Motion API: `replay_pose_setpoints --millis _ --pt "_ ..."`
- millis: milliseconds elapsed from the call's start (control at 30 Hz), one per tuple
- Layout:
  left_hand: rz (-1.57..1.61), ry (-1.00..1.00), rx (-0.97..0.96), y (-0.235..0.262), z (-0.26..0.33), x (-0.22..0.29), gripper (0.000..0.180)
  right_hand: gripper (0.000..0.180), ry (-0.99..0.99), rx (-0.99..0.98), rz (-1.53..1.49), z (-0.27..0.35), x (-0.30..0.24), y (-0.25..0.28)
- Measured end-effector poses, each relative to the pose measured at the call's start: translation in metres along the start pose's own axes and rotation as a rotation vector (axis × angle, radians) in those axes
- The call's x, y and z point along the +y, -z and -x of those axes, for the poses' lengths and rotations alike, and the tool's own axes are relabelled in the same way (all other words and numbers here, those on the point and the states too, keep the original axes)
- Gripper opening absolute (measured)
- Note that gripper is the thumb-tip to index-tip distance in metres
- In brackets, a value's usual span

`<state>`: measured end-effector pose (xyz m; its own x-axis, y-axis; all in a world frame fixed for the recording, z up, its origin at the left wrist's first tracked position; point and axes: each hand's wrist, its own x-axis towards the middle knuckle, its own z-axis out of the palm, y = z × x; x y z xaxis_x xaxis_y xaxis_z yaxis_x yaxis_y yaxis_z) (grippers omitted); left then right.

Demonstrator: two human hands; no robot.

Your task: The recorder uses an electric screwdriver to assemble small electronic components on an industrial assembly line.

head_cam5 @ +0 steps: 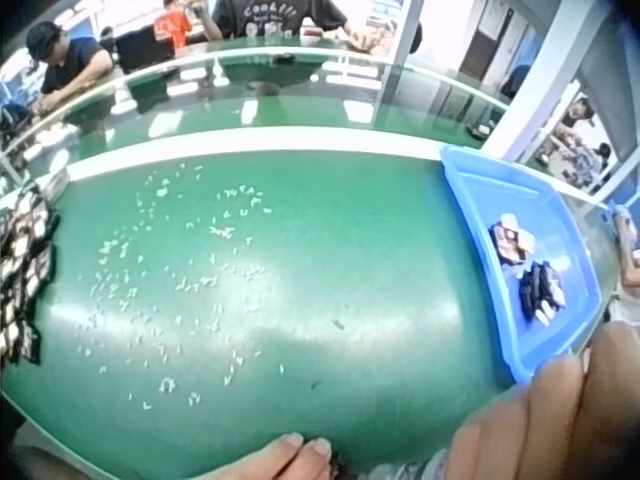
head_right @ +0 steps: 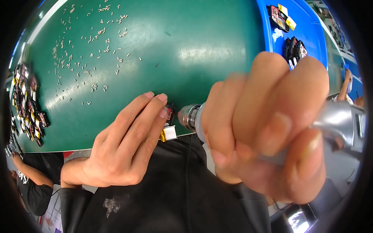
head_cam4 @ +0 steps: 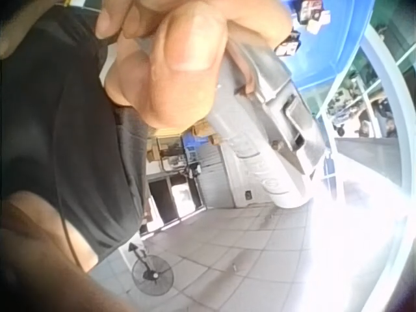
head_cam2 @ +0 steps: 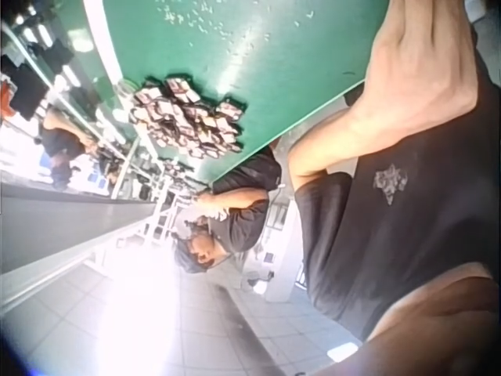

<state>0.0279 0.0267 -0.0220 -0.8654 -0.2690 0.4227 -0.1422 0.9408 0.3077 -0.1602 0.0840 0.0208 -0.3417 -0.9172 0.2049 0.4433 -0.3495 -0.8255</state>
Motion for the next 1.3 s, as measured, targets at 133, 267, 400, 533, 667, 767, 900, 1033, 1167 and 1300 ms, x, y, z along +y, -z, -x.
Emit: replay_pose_setpoints --millis 133,267,400,533,667,767,900,1033,1167,1300 --pt "0.013 -0.006 -0.005 0.0 0.0 -0.001 0.036 0.016 -0.037 -0.048 0.027 -0.005 -0.004 0.004" --pt "-0.002 -0.021 -0.012 0.001 0.001 -0.003 0.038 0.016 -0.074 -0.059 0.042 -0.006 -0.004 0.005" --pt "-0.028 -0.045 0.02 -0.002 0.002 -0.003 0.038 0.016 -0.074 -0.074 0.048 -0.005 -0.004 0.004" --pt "0.031 -0.029 -0.002 -0.001 0.002 -0.005 0.037 0.017 -0.092 -0.119 0.056 -0.005 0.0 0.0" --pt "0.04 -0.049 0.02 -0.003 0.004 -0.007 0.036 0.018 -0.056 -0.19 0.105 -0.005 0.004 0.001" --pt "0.061 -0.053 -0.009 -0.002 0.003 -0.008 0.038 0.018 -0.061 -0.196 0.117 -0.006 0.005 0.0" --pt "0.088 -0.05 -0.084 0.008 -0.001 -0.01 0.042 0.019 -0.154 -0.24 0.185 -0.015 -0.001 -0.005" --pt "0.012 -0.118 -0.094 0.021 -0.003 -0.011 0.04 0.02 -0.121 -0.323 0.083 -0.019 -0.001 -0.008" --pt "-0.069 -0.157 -0.271 0.026 0.011 -0.018 0.042 0.023 -0.038 -0.407 -0.096 -0.022 0.025 -0.005" --pt "-0.065 -0.045 0.116 0.026 0.029 -0.014 0.036 0.021 0.081 -0.207 -0.243 -0.01 0.007 0.006"
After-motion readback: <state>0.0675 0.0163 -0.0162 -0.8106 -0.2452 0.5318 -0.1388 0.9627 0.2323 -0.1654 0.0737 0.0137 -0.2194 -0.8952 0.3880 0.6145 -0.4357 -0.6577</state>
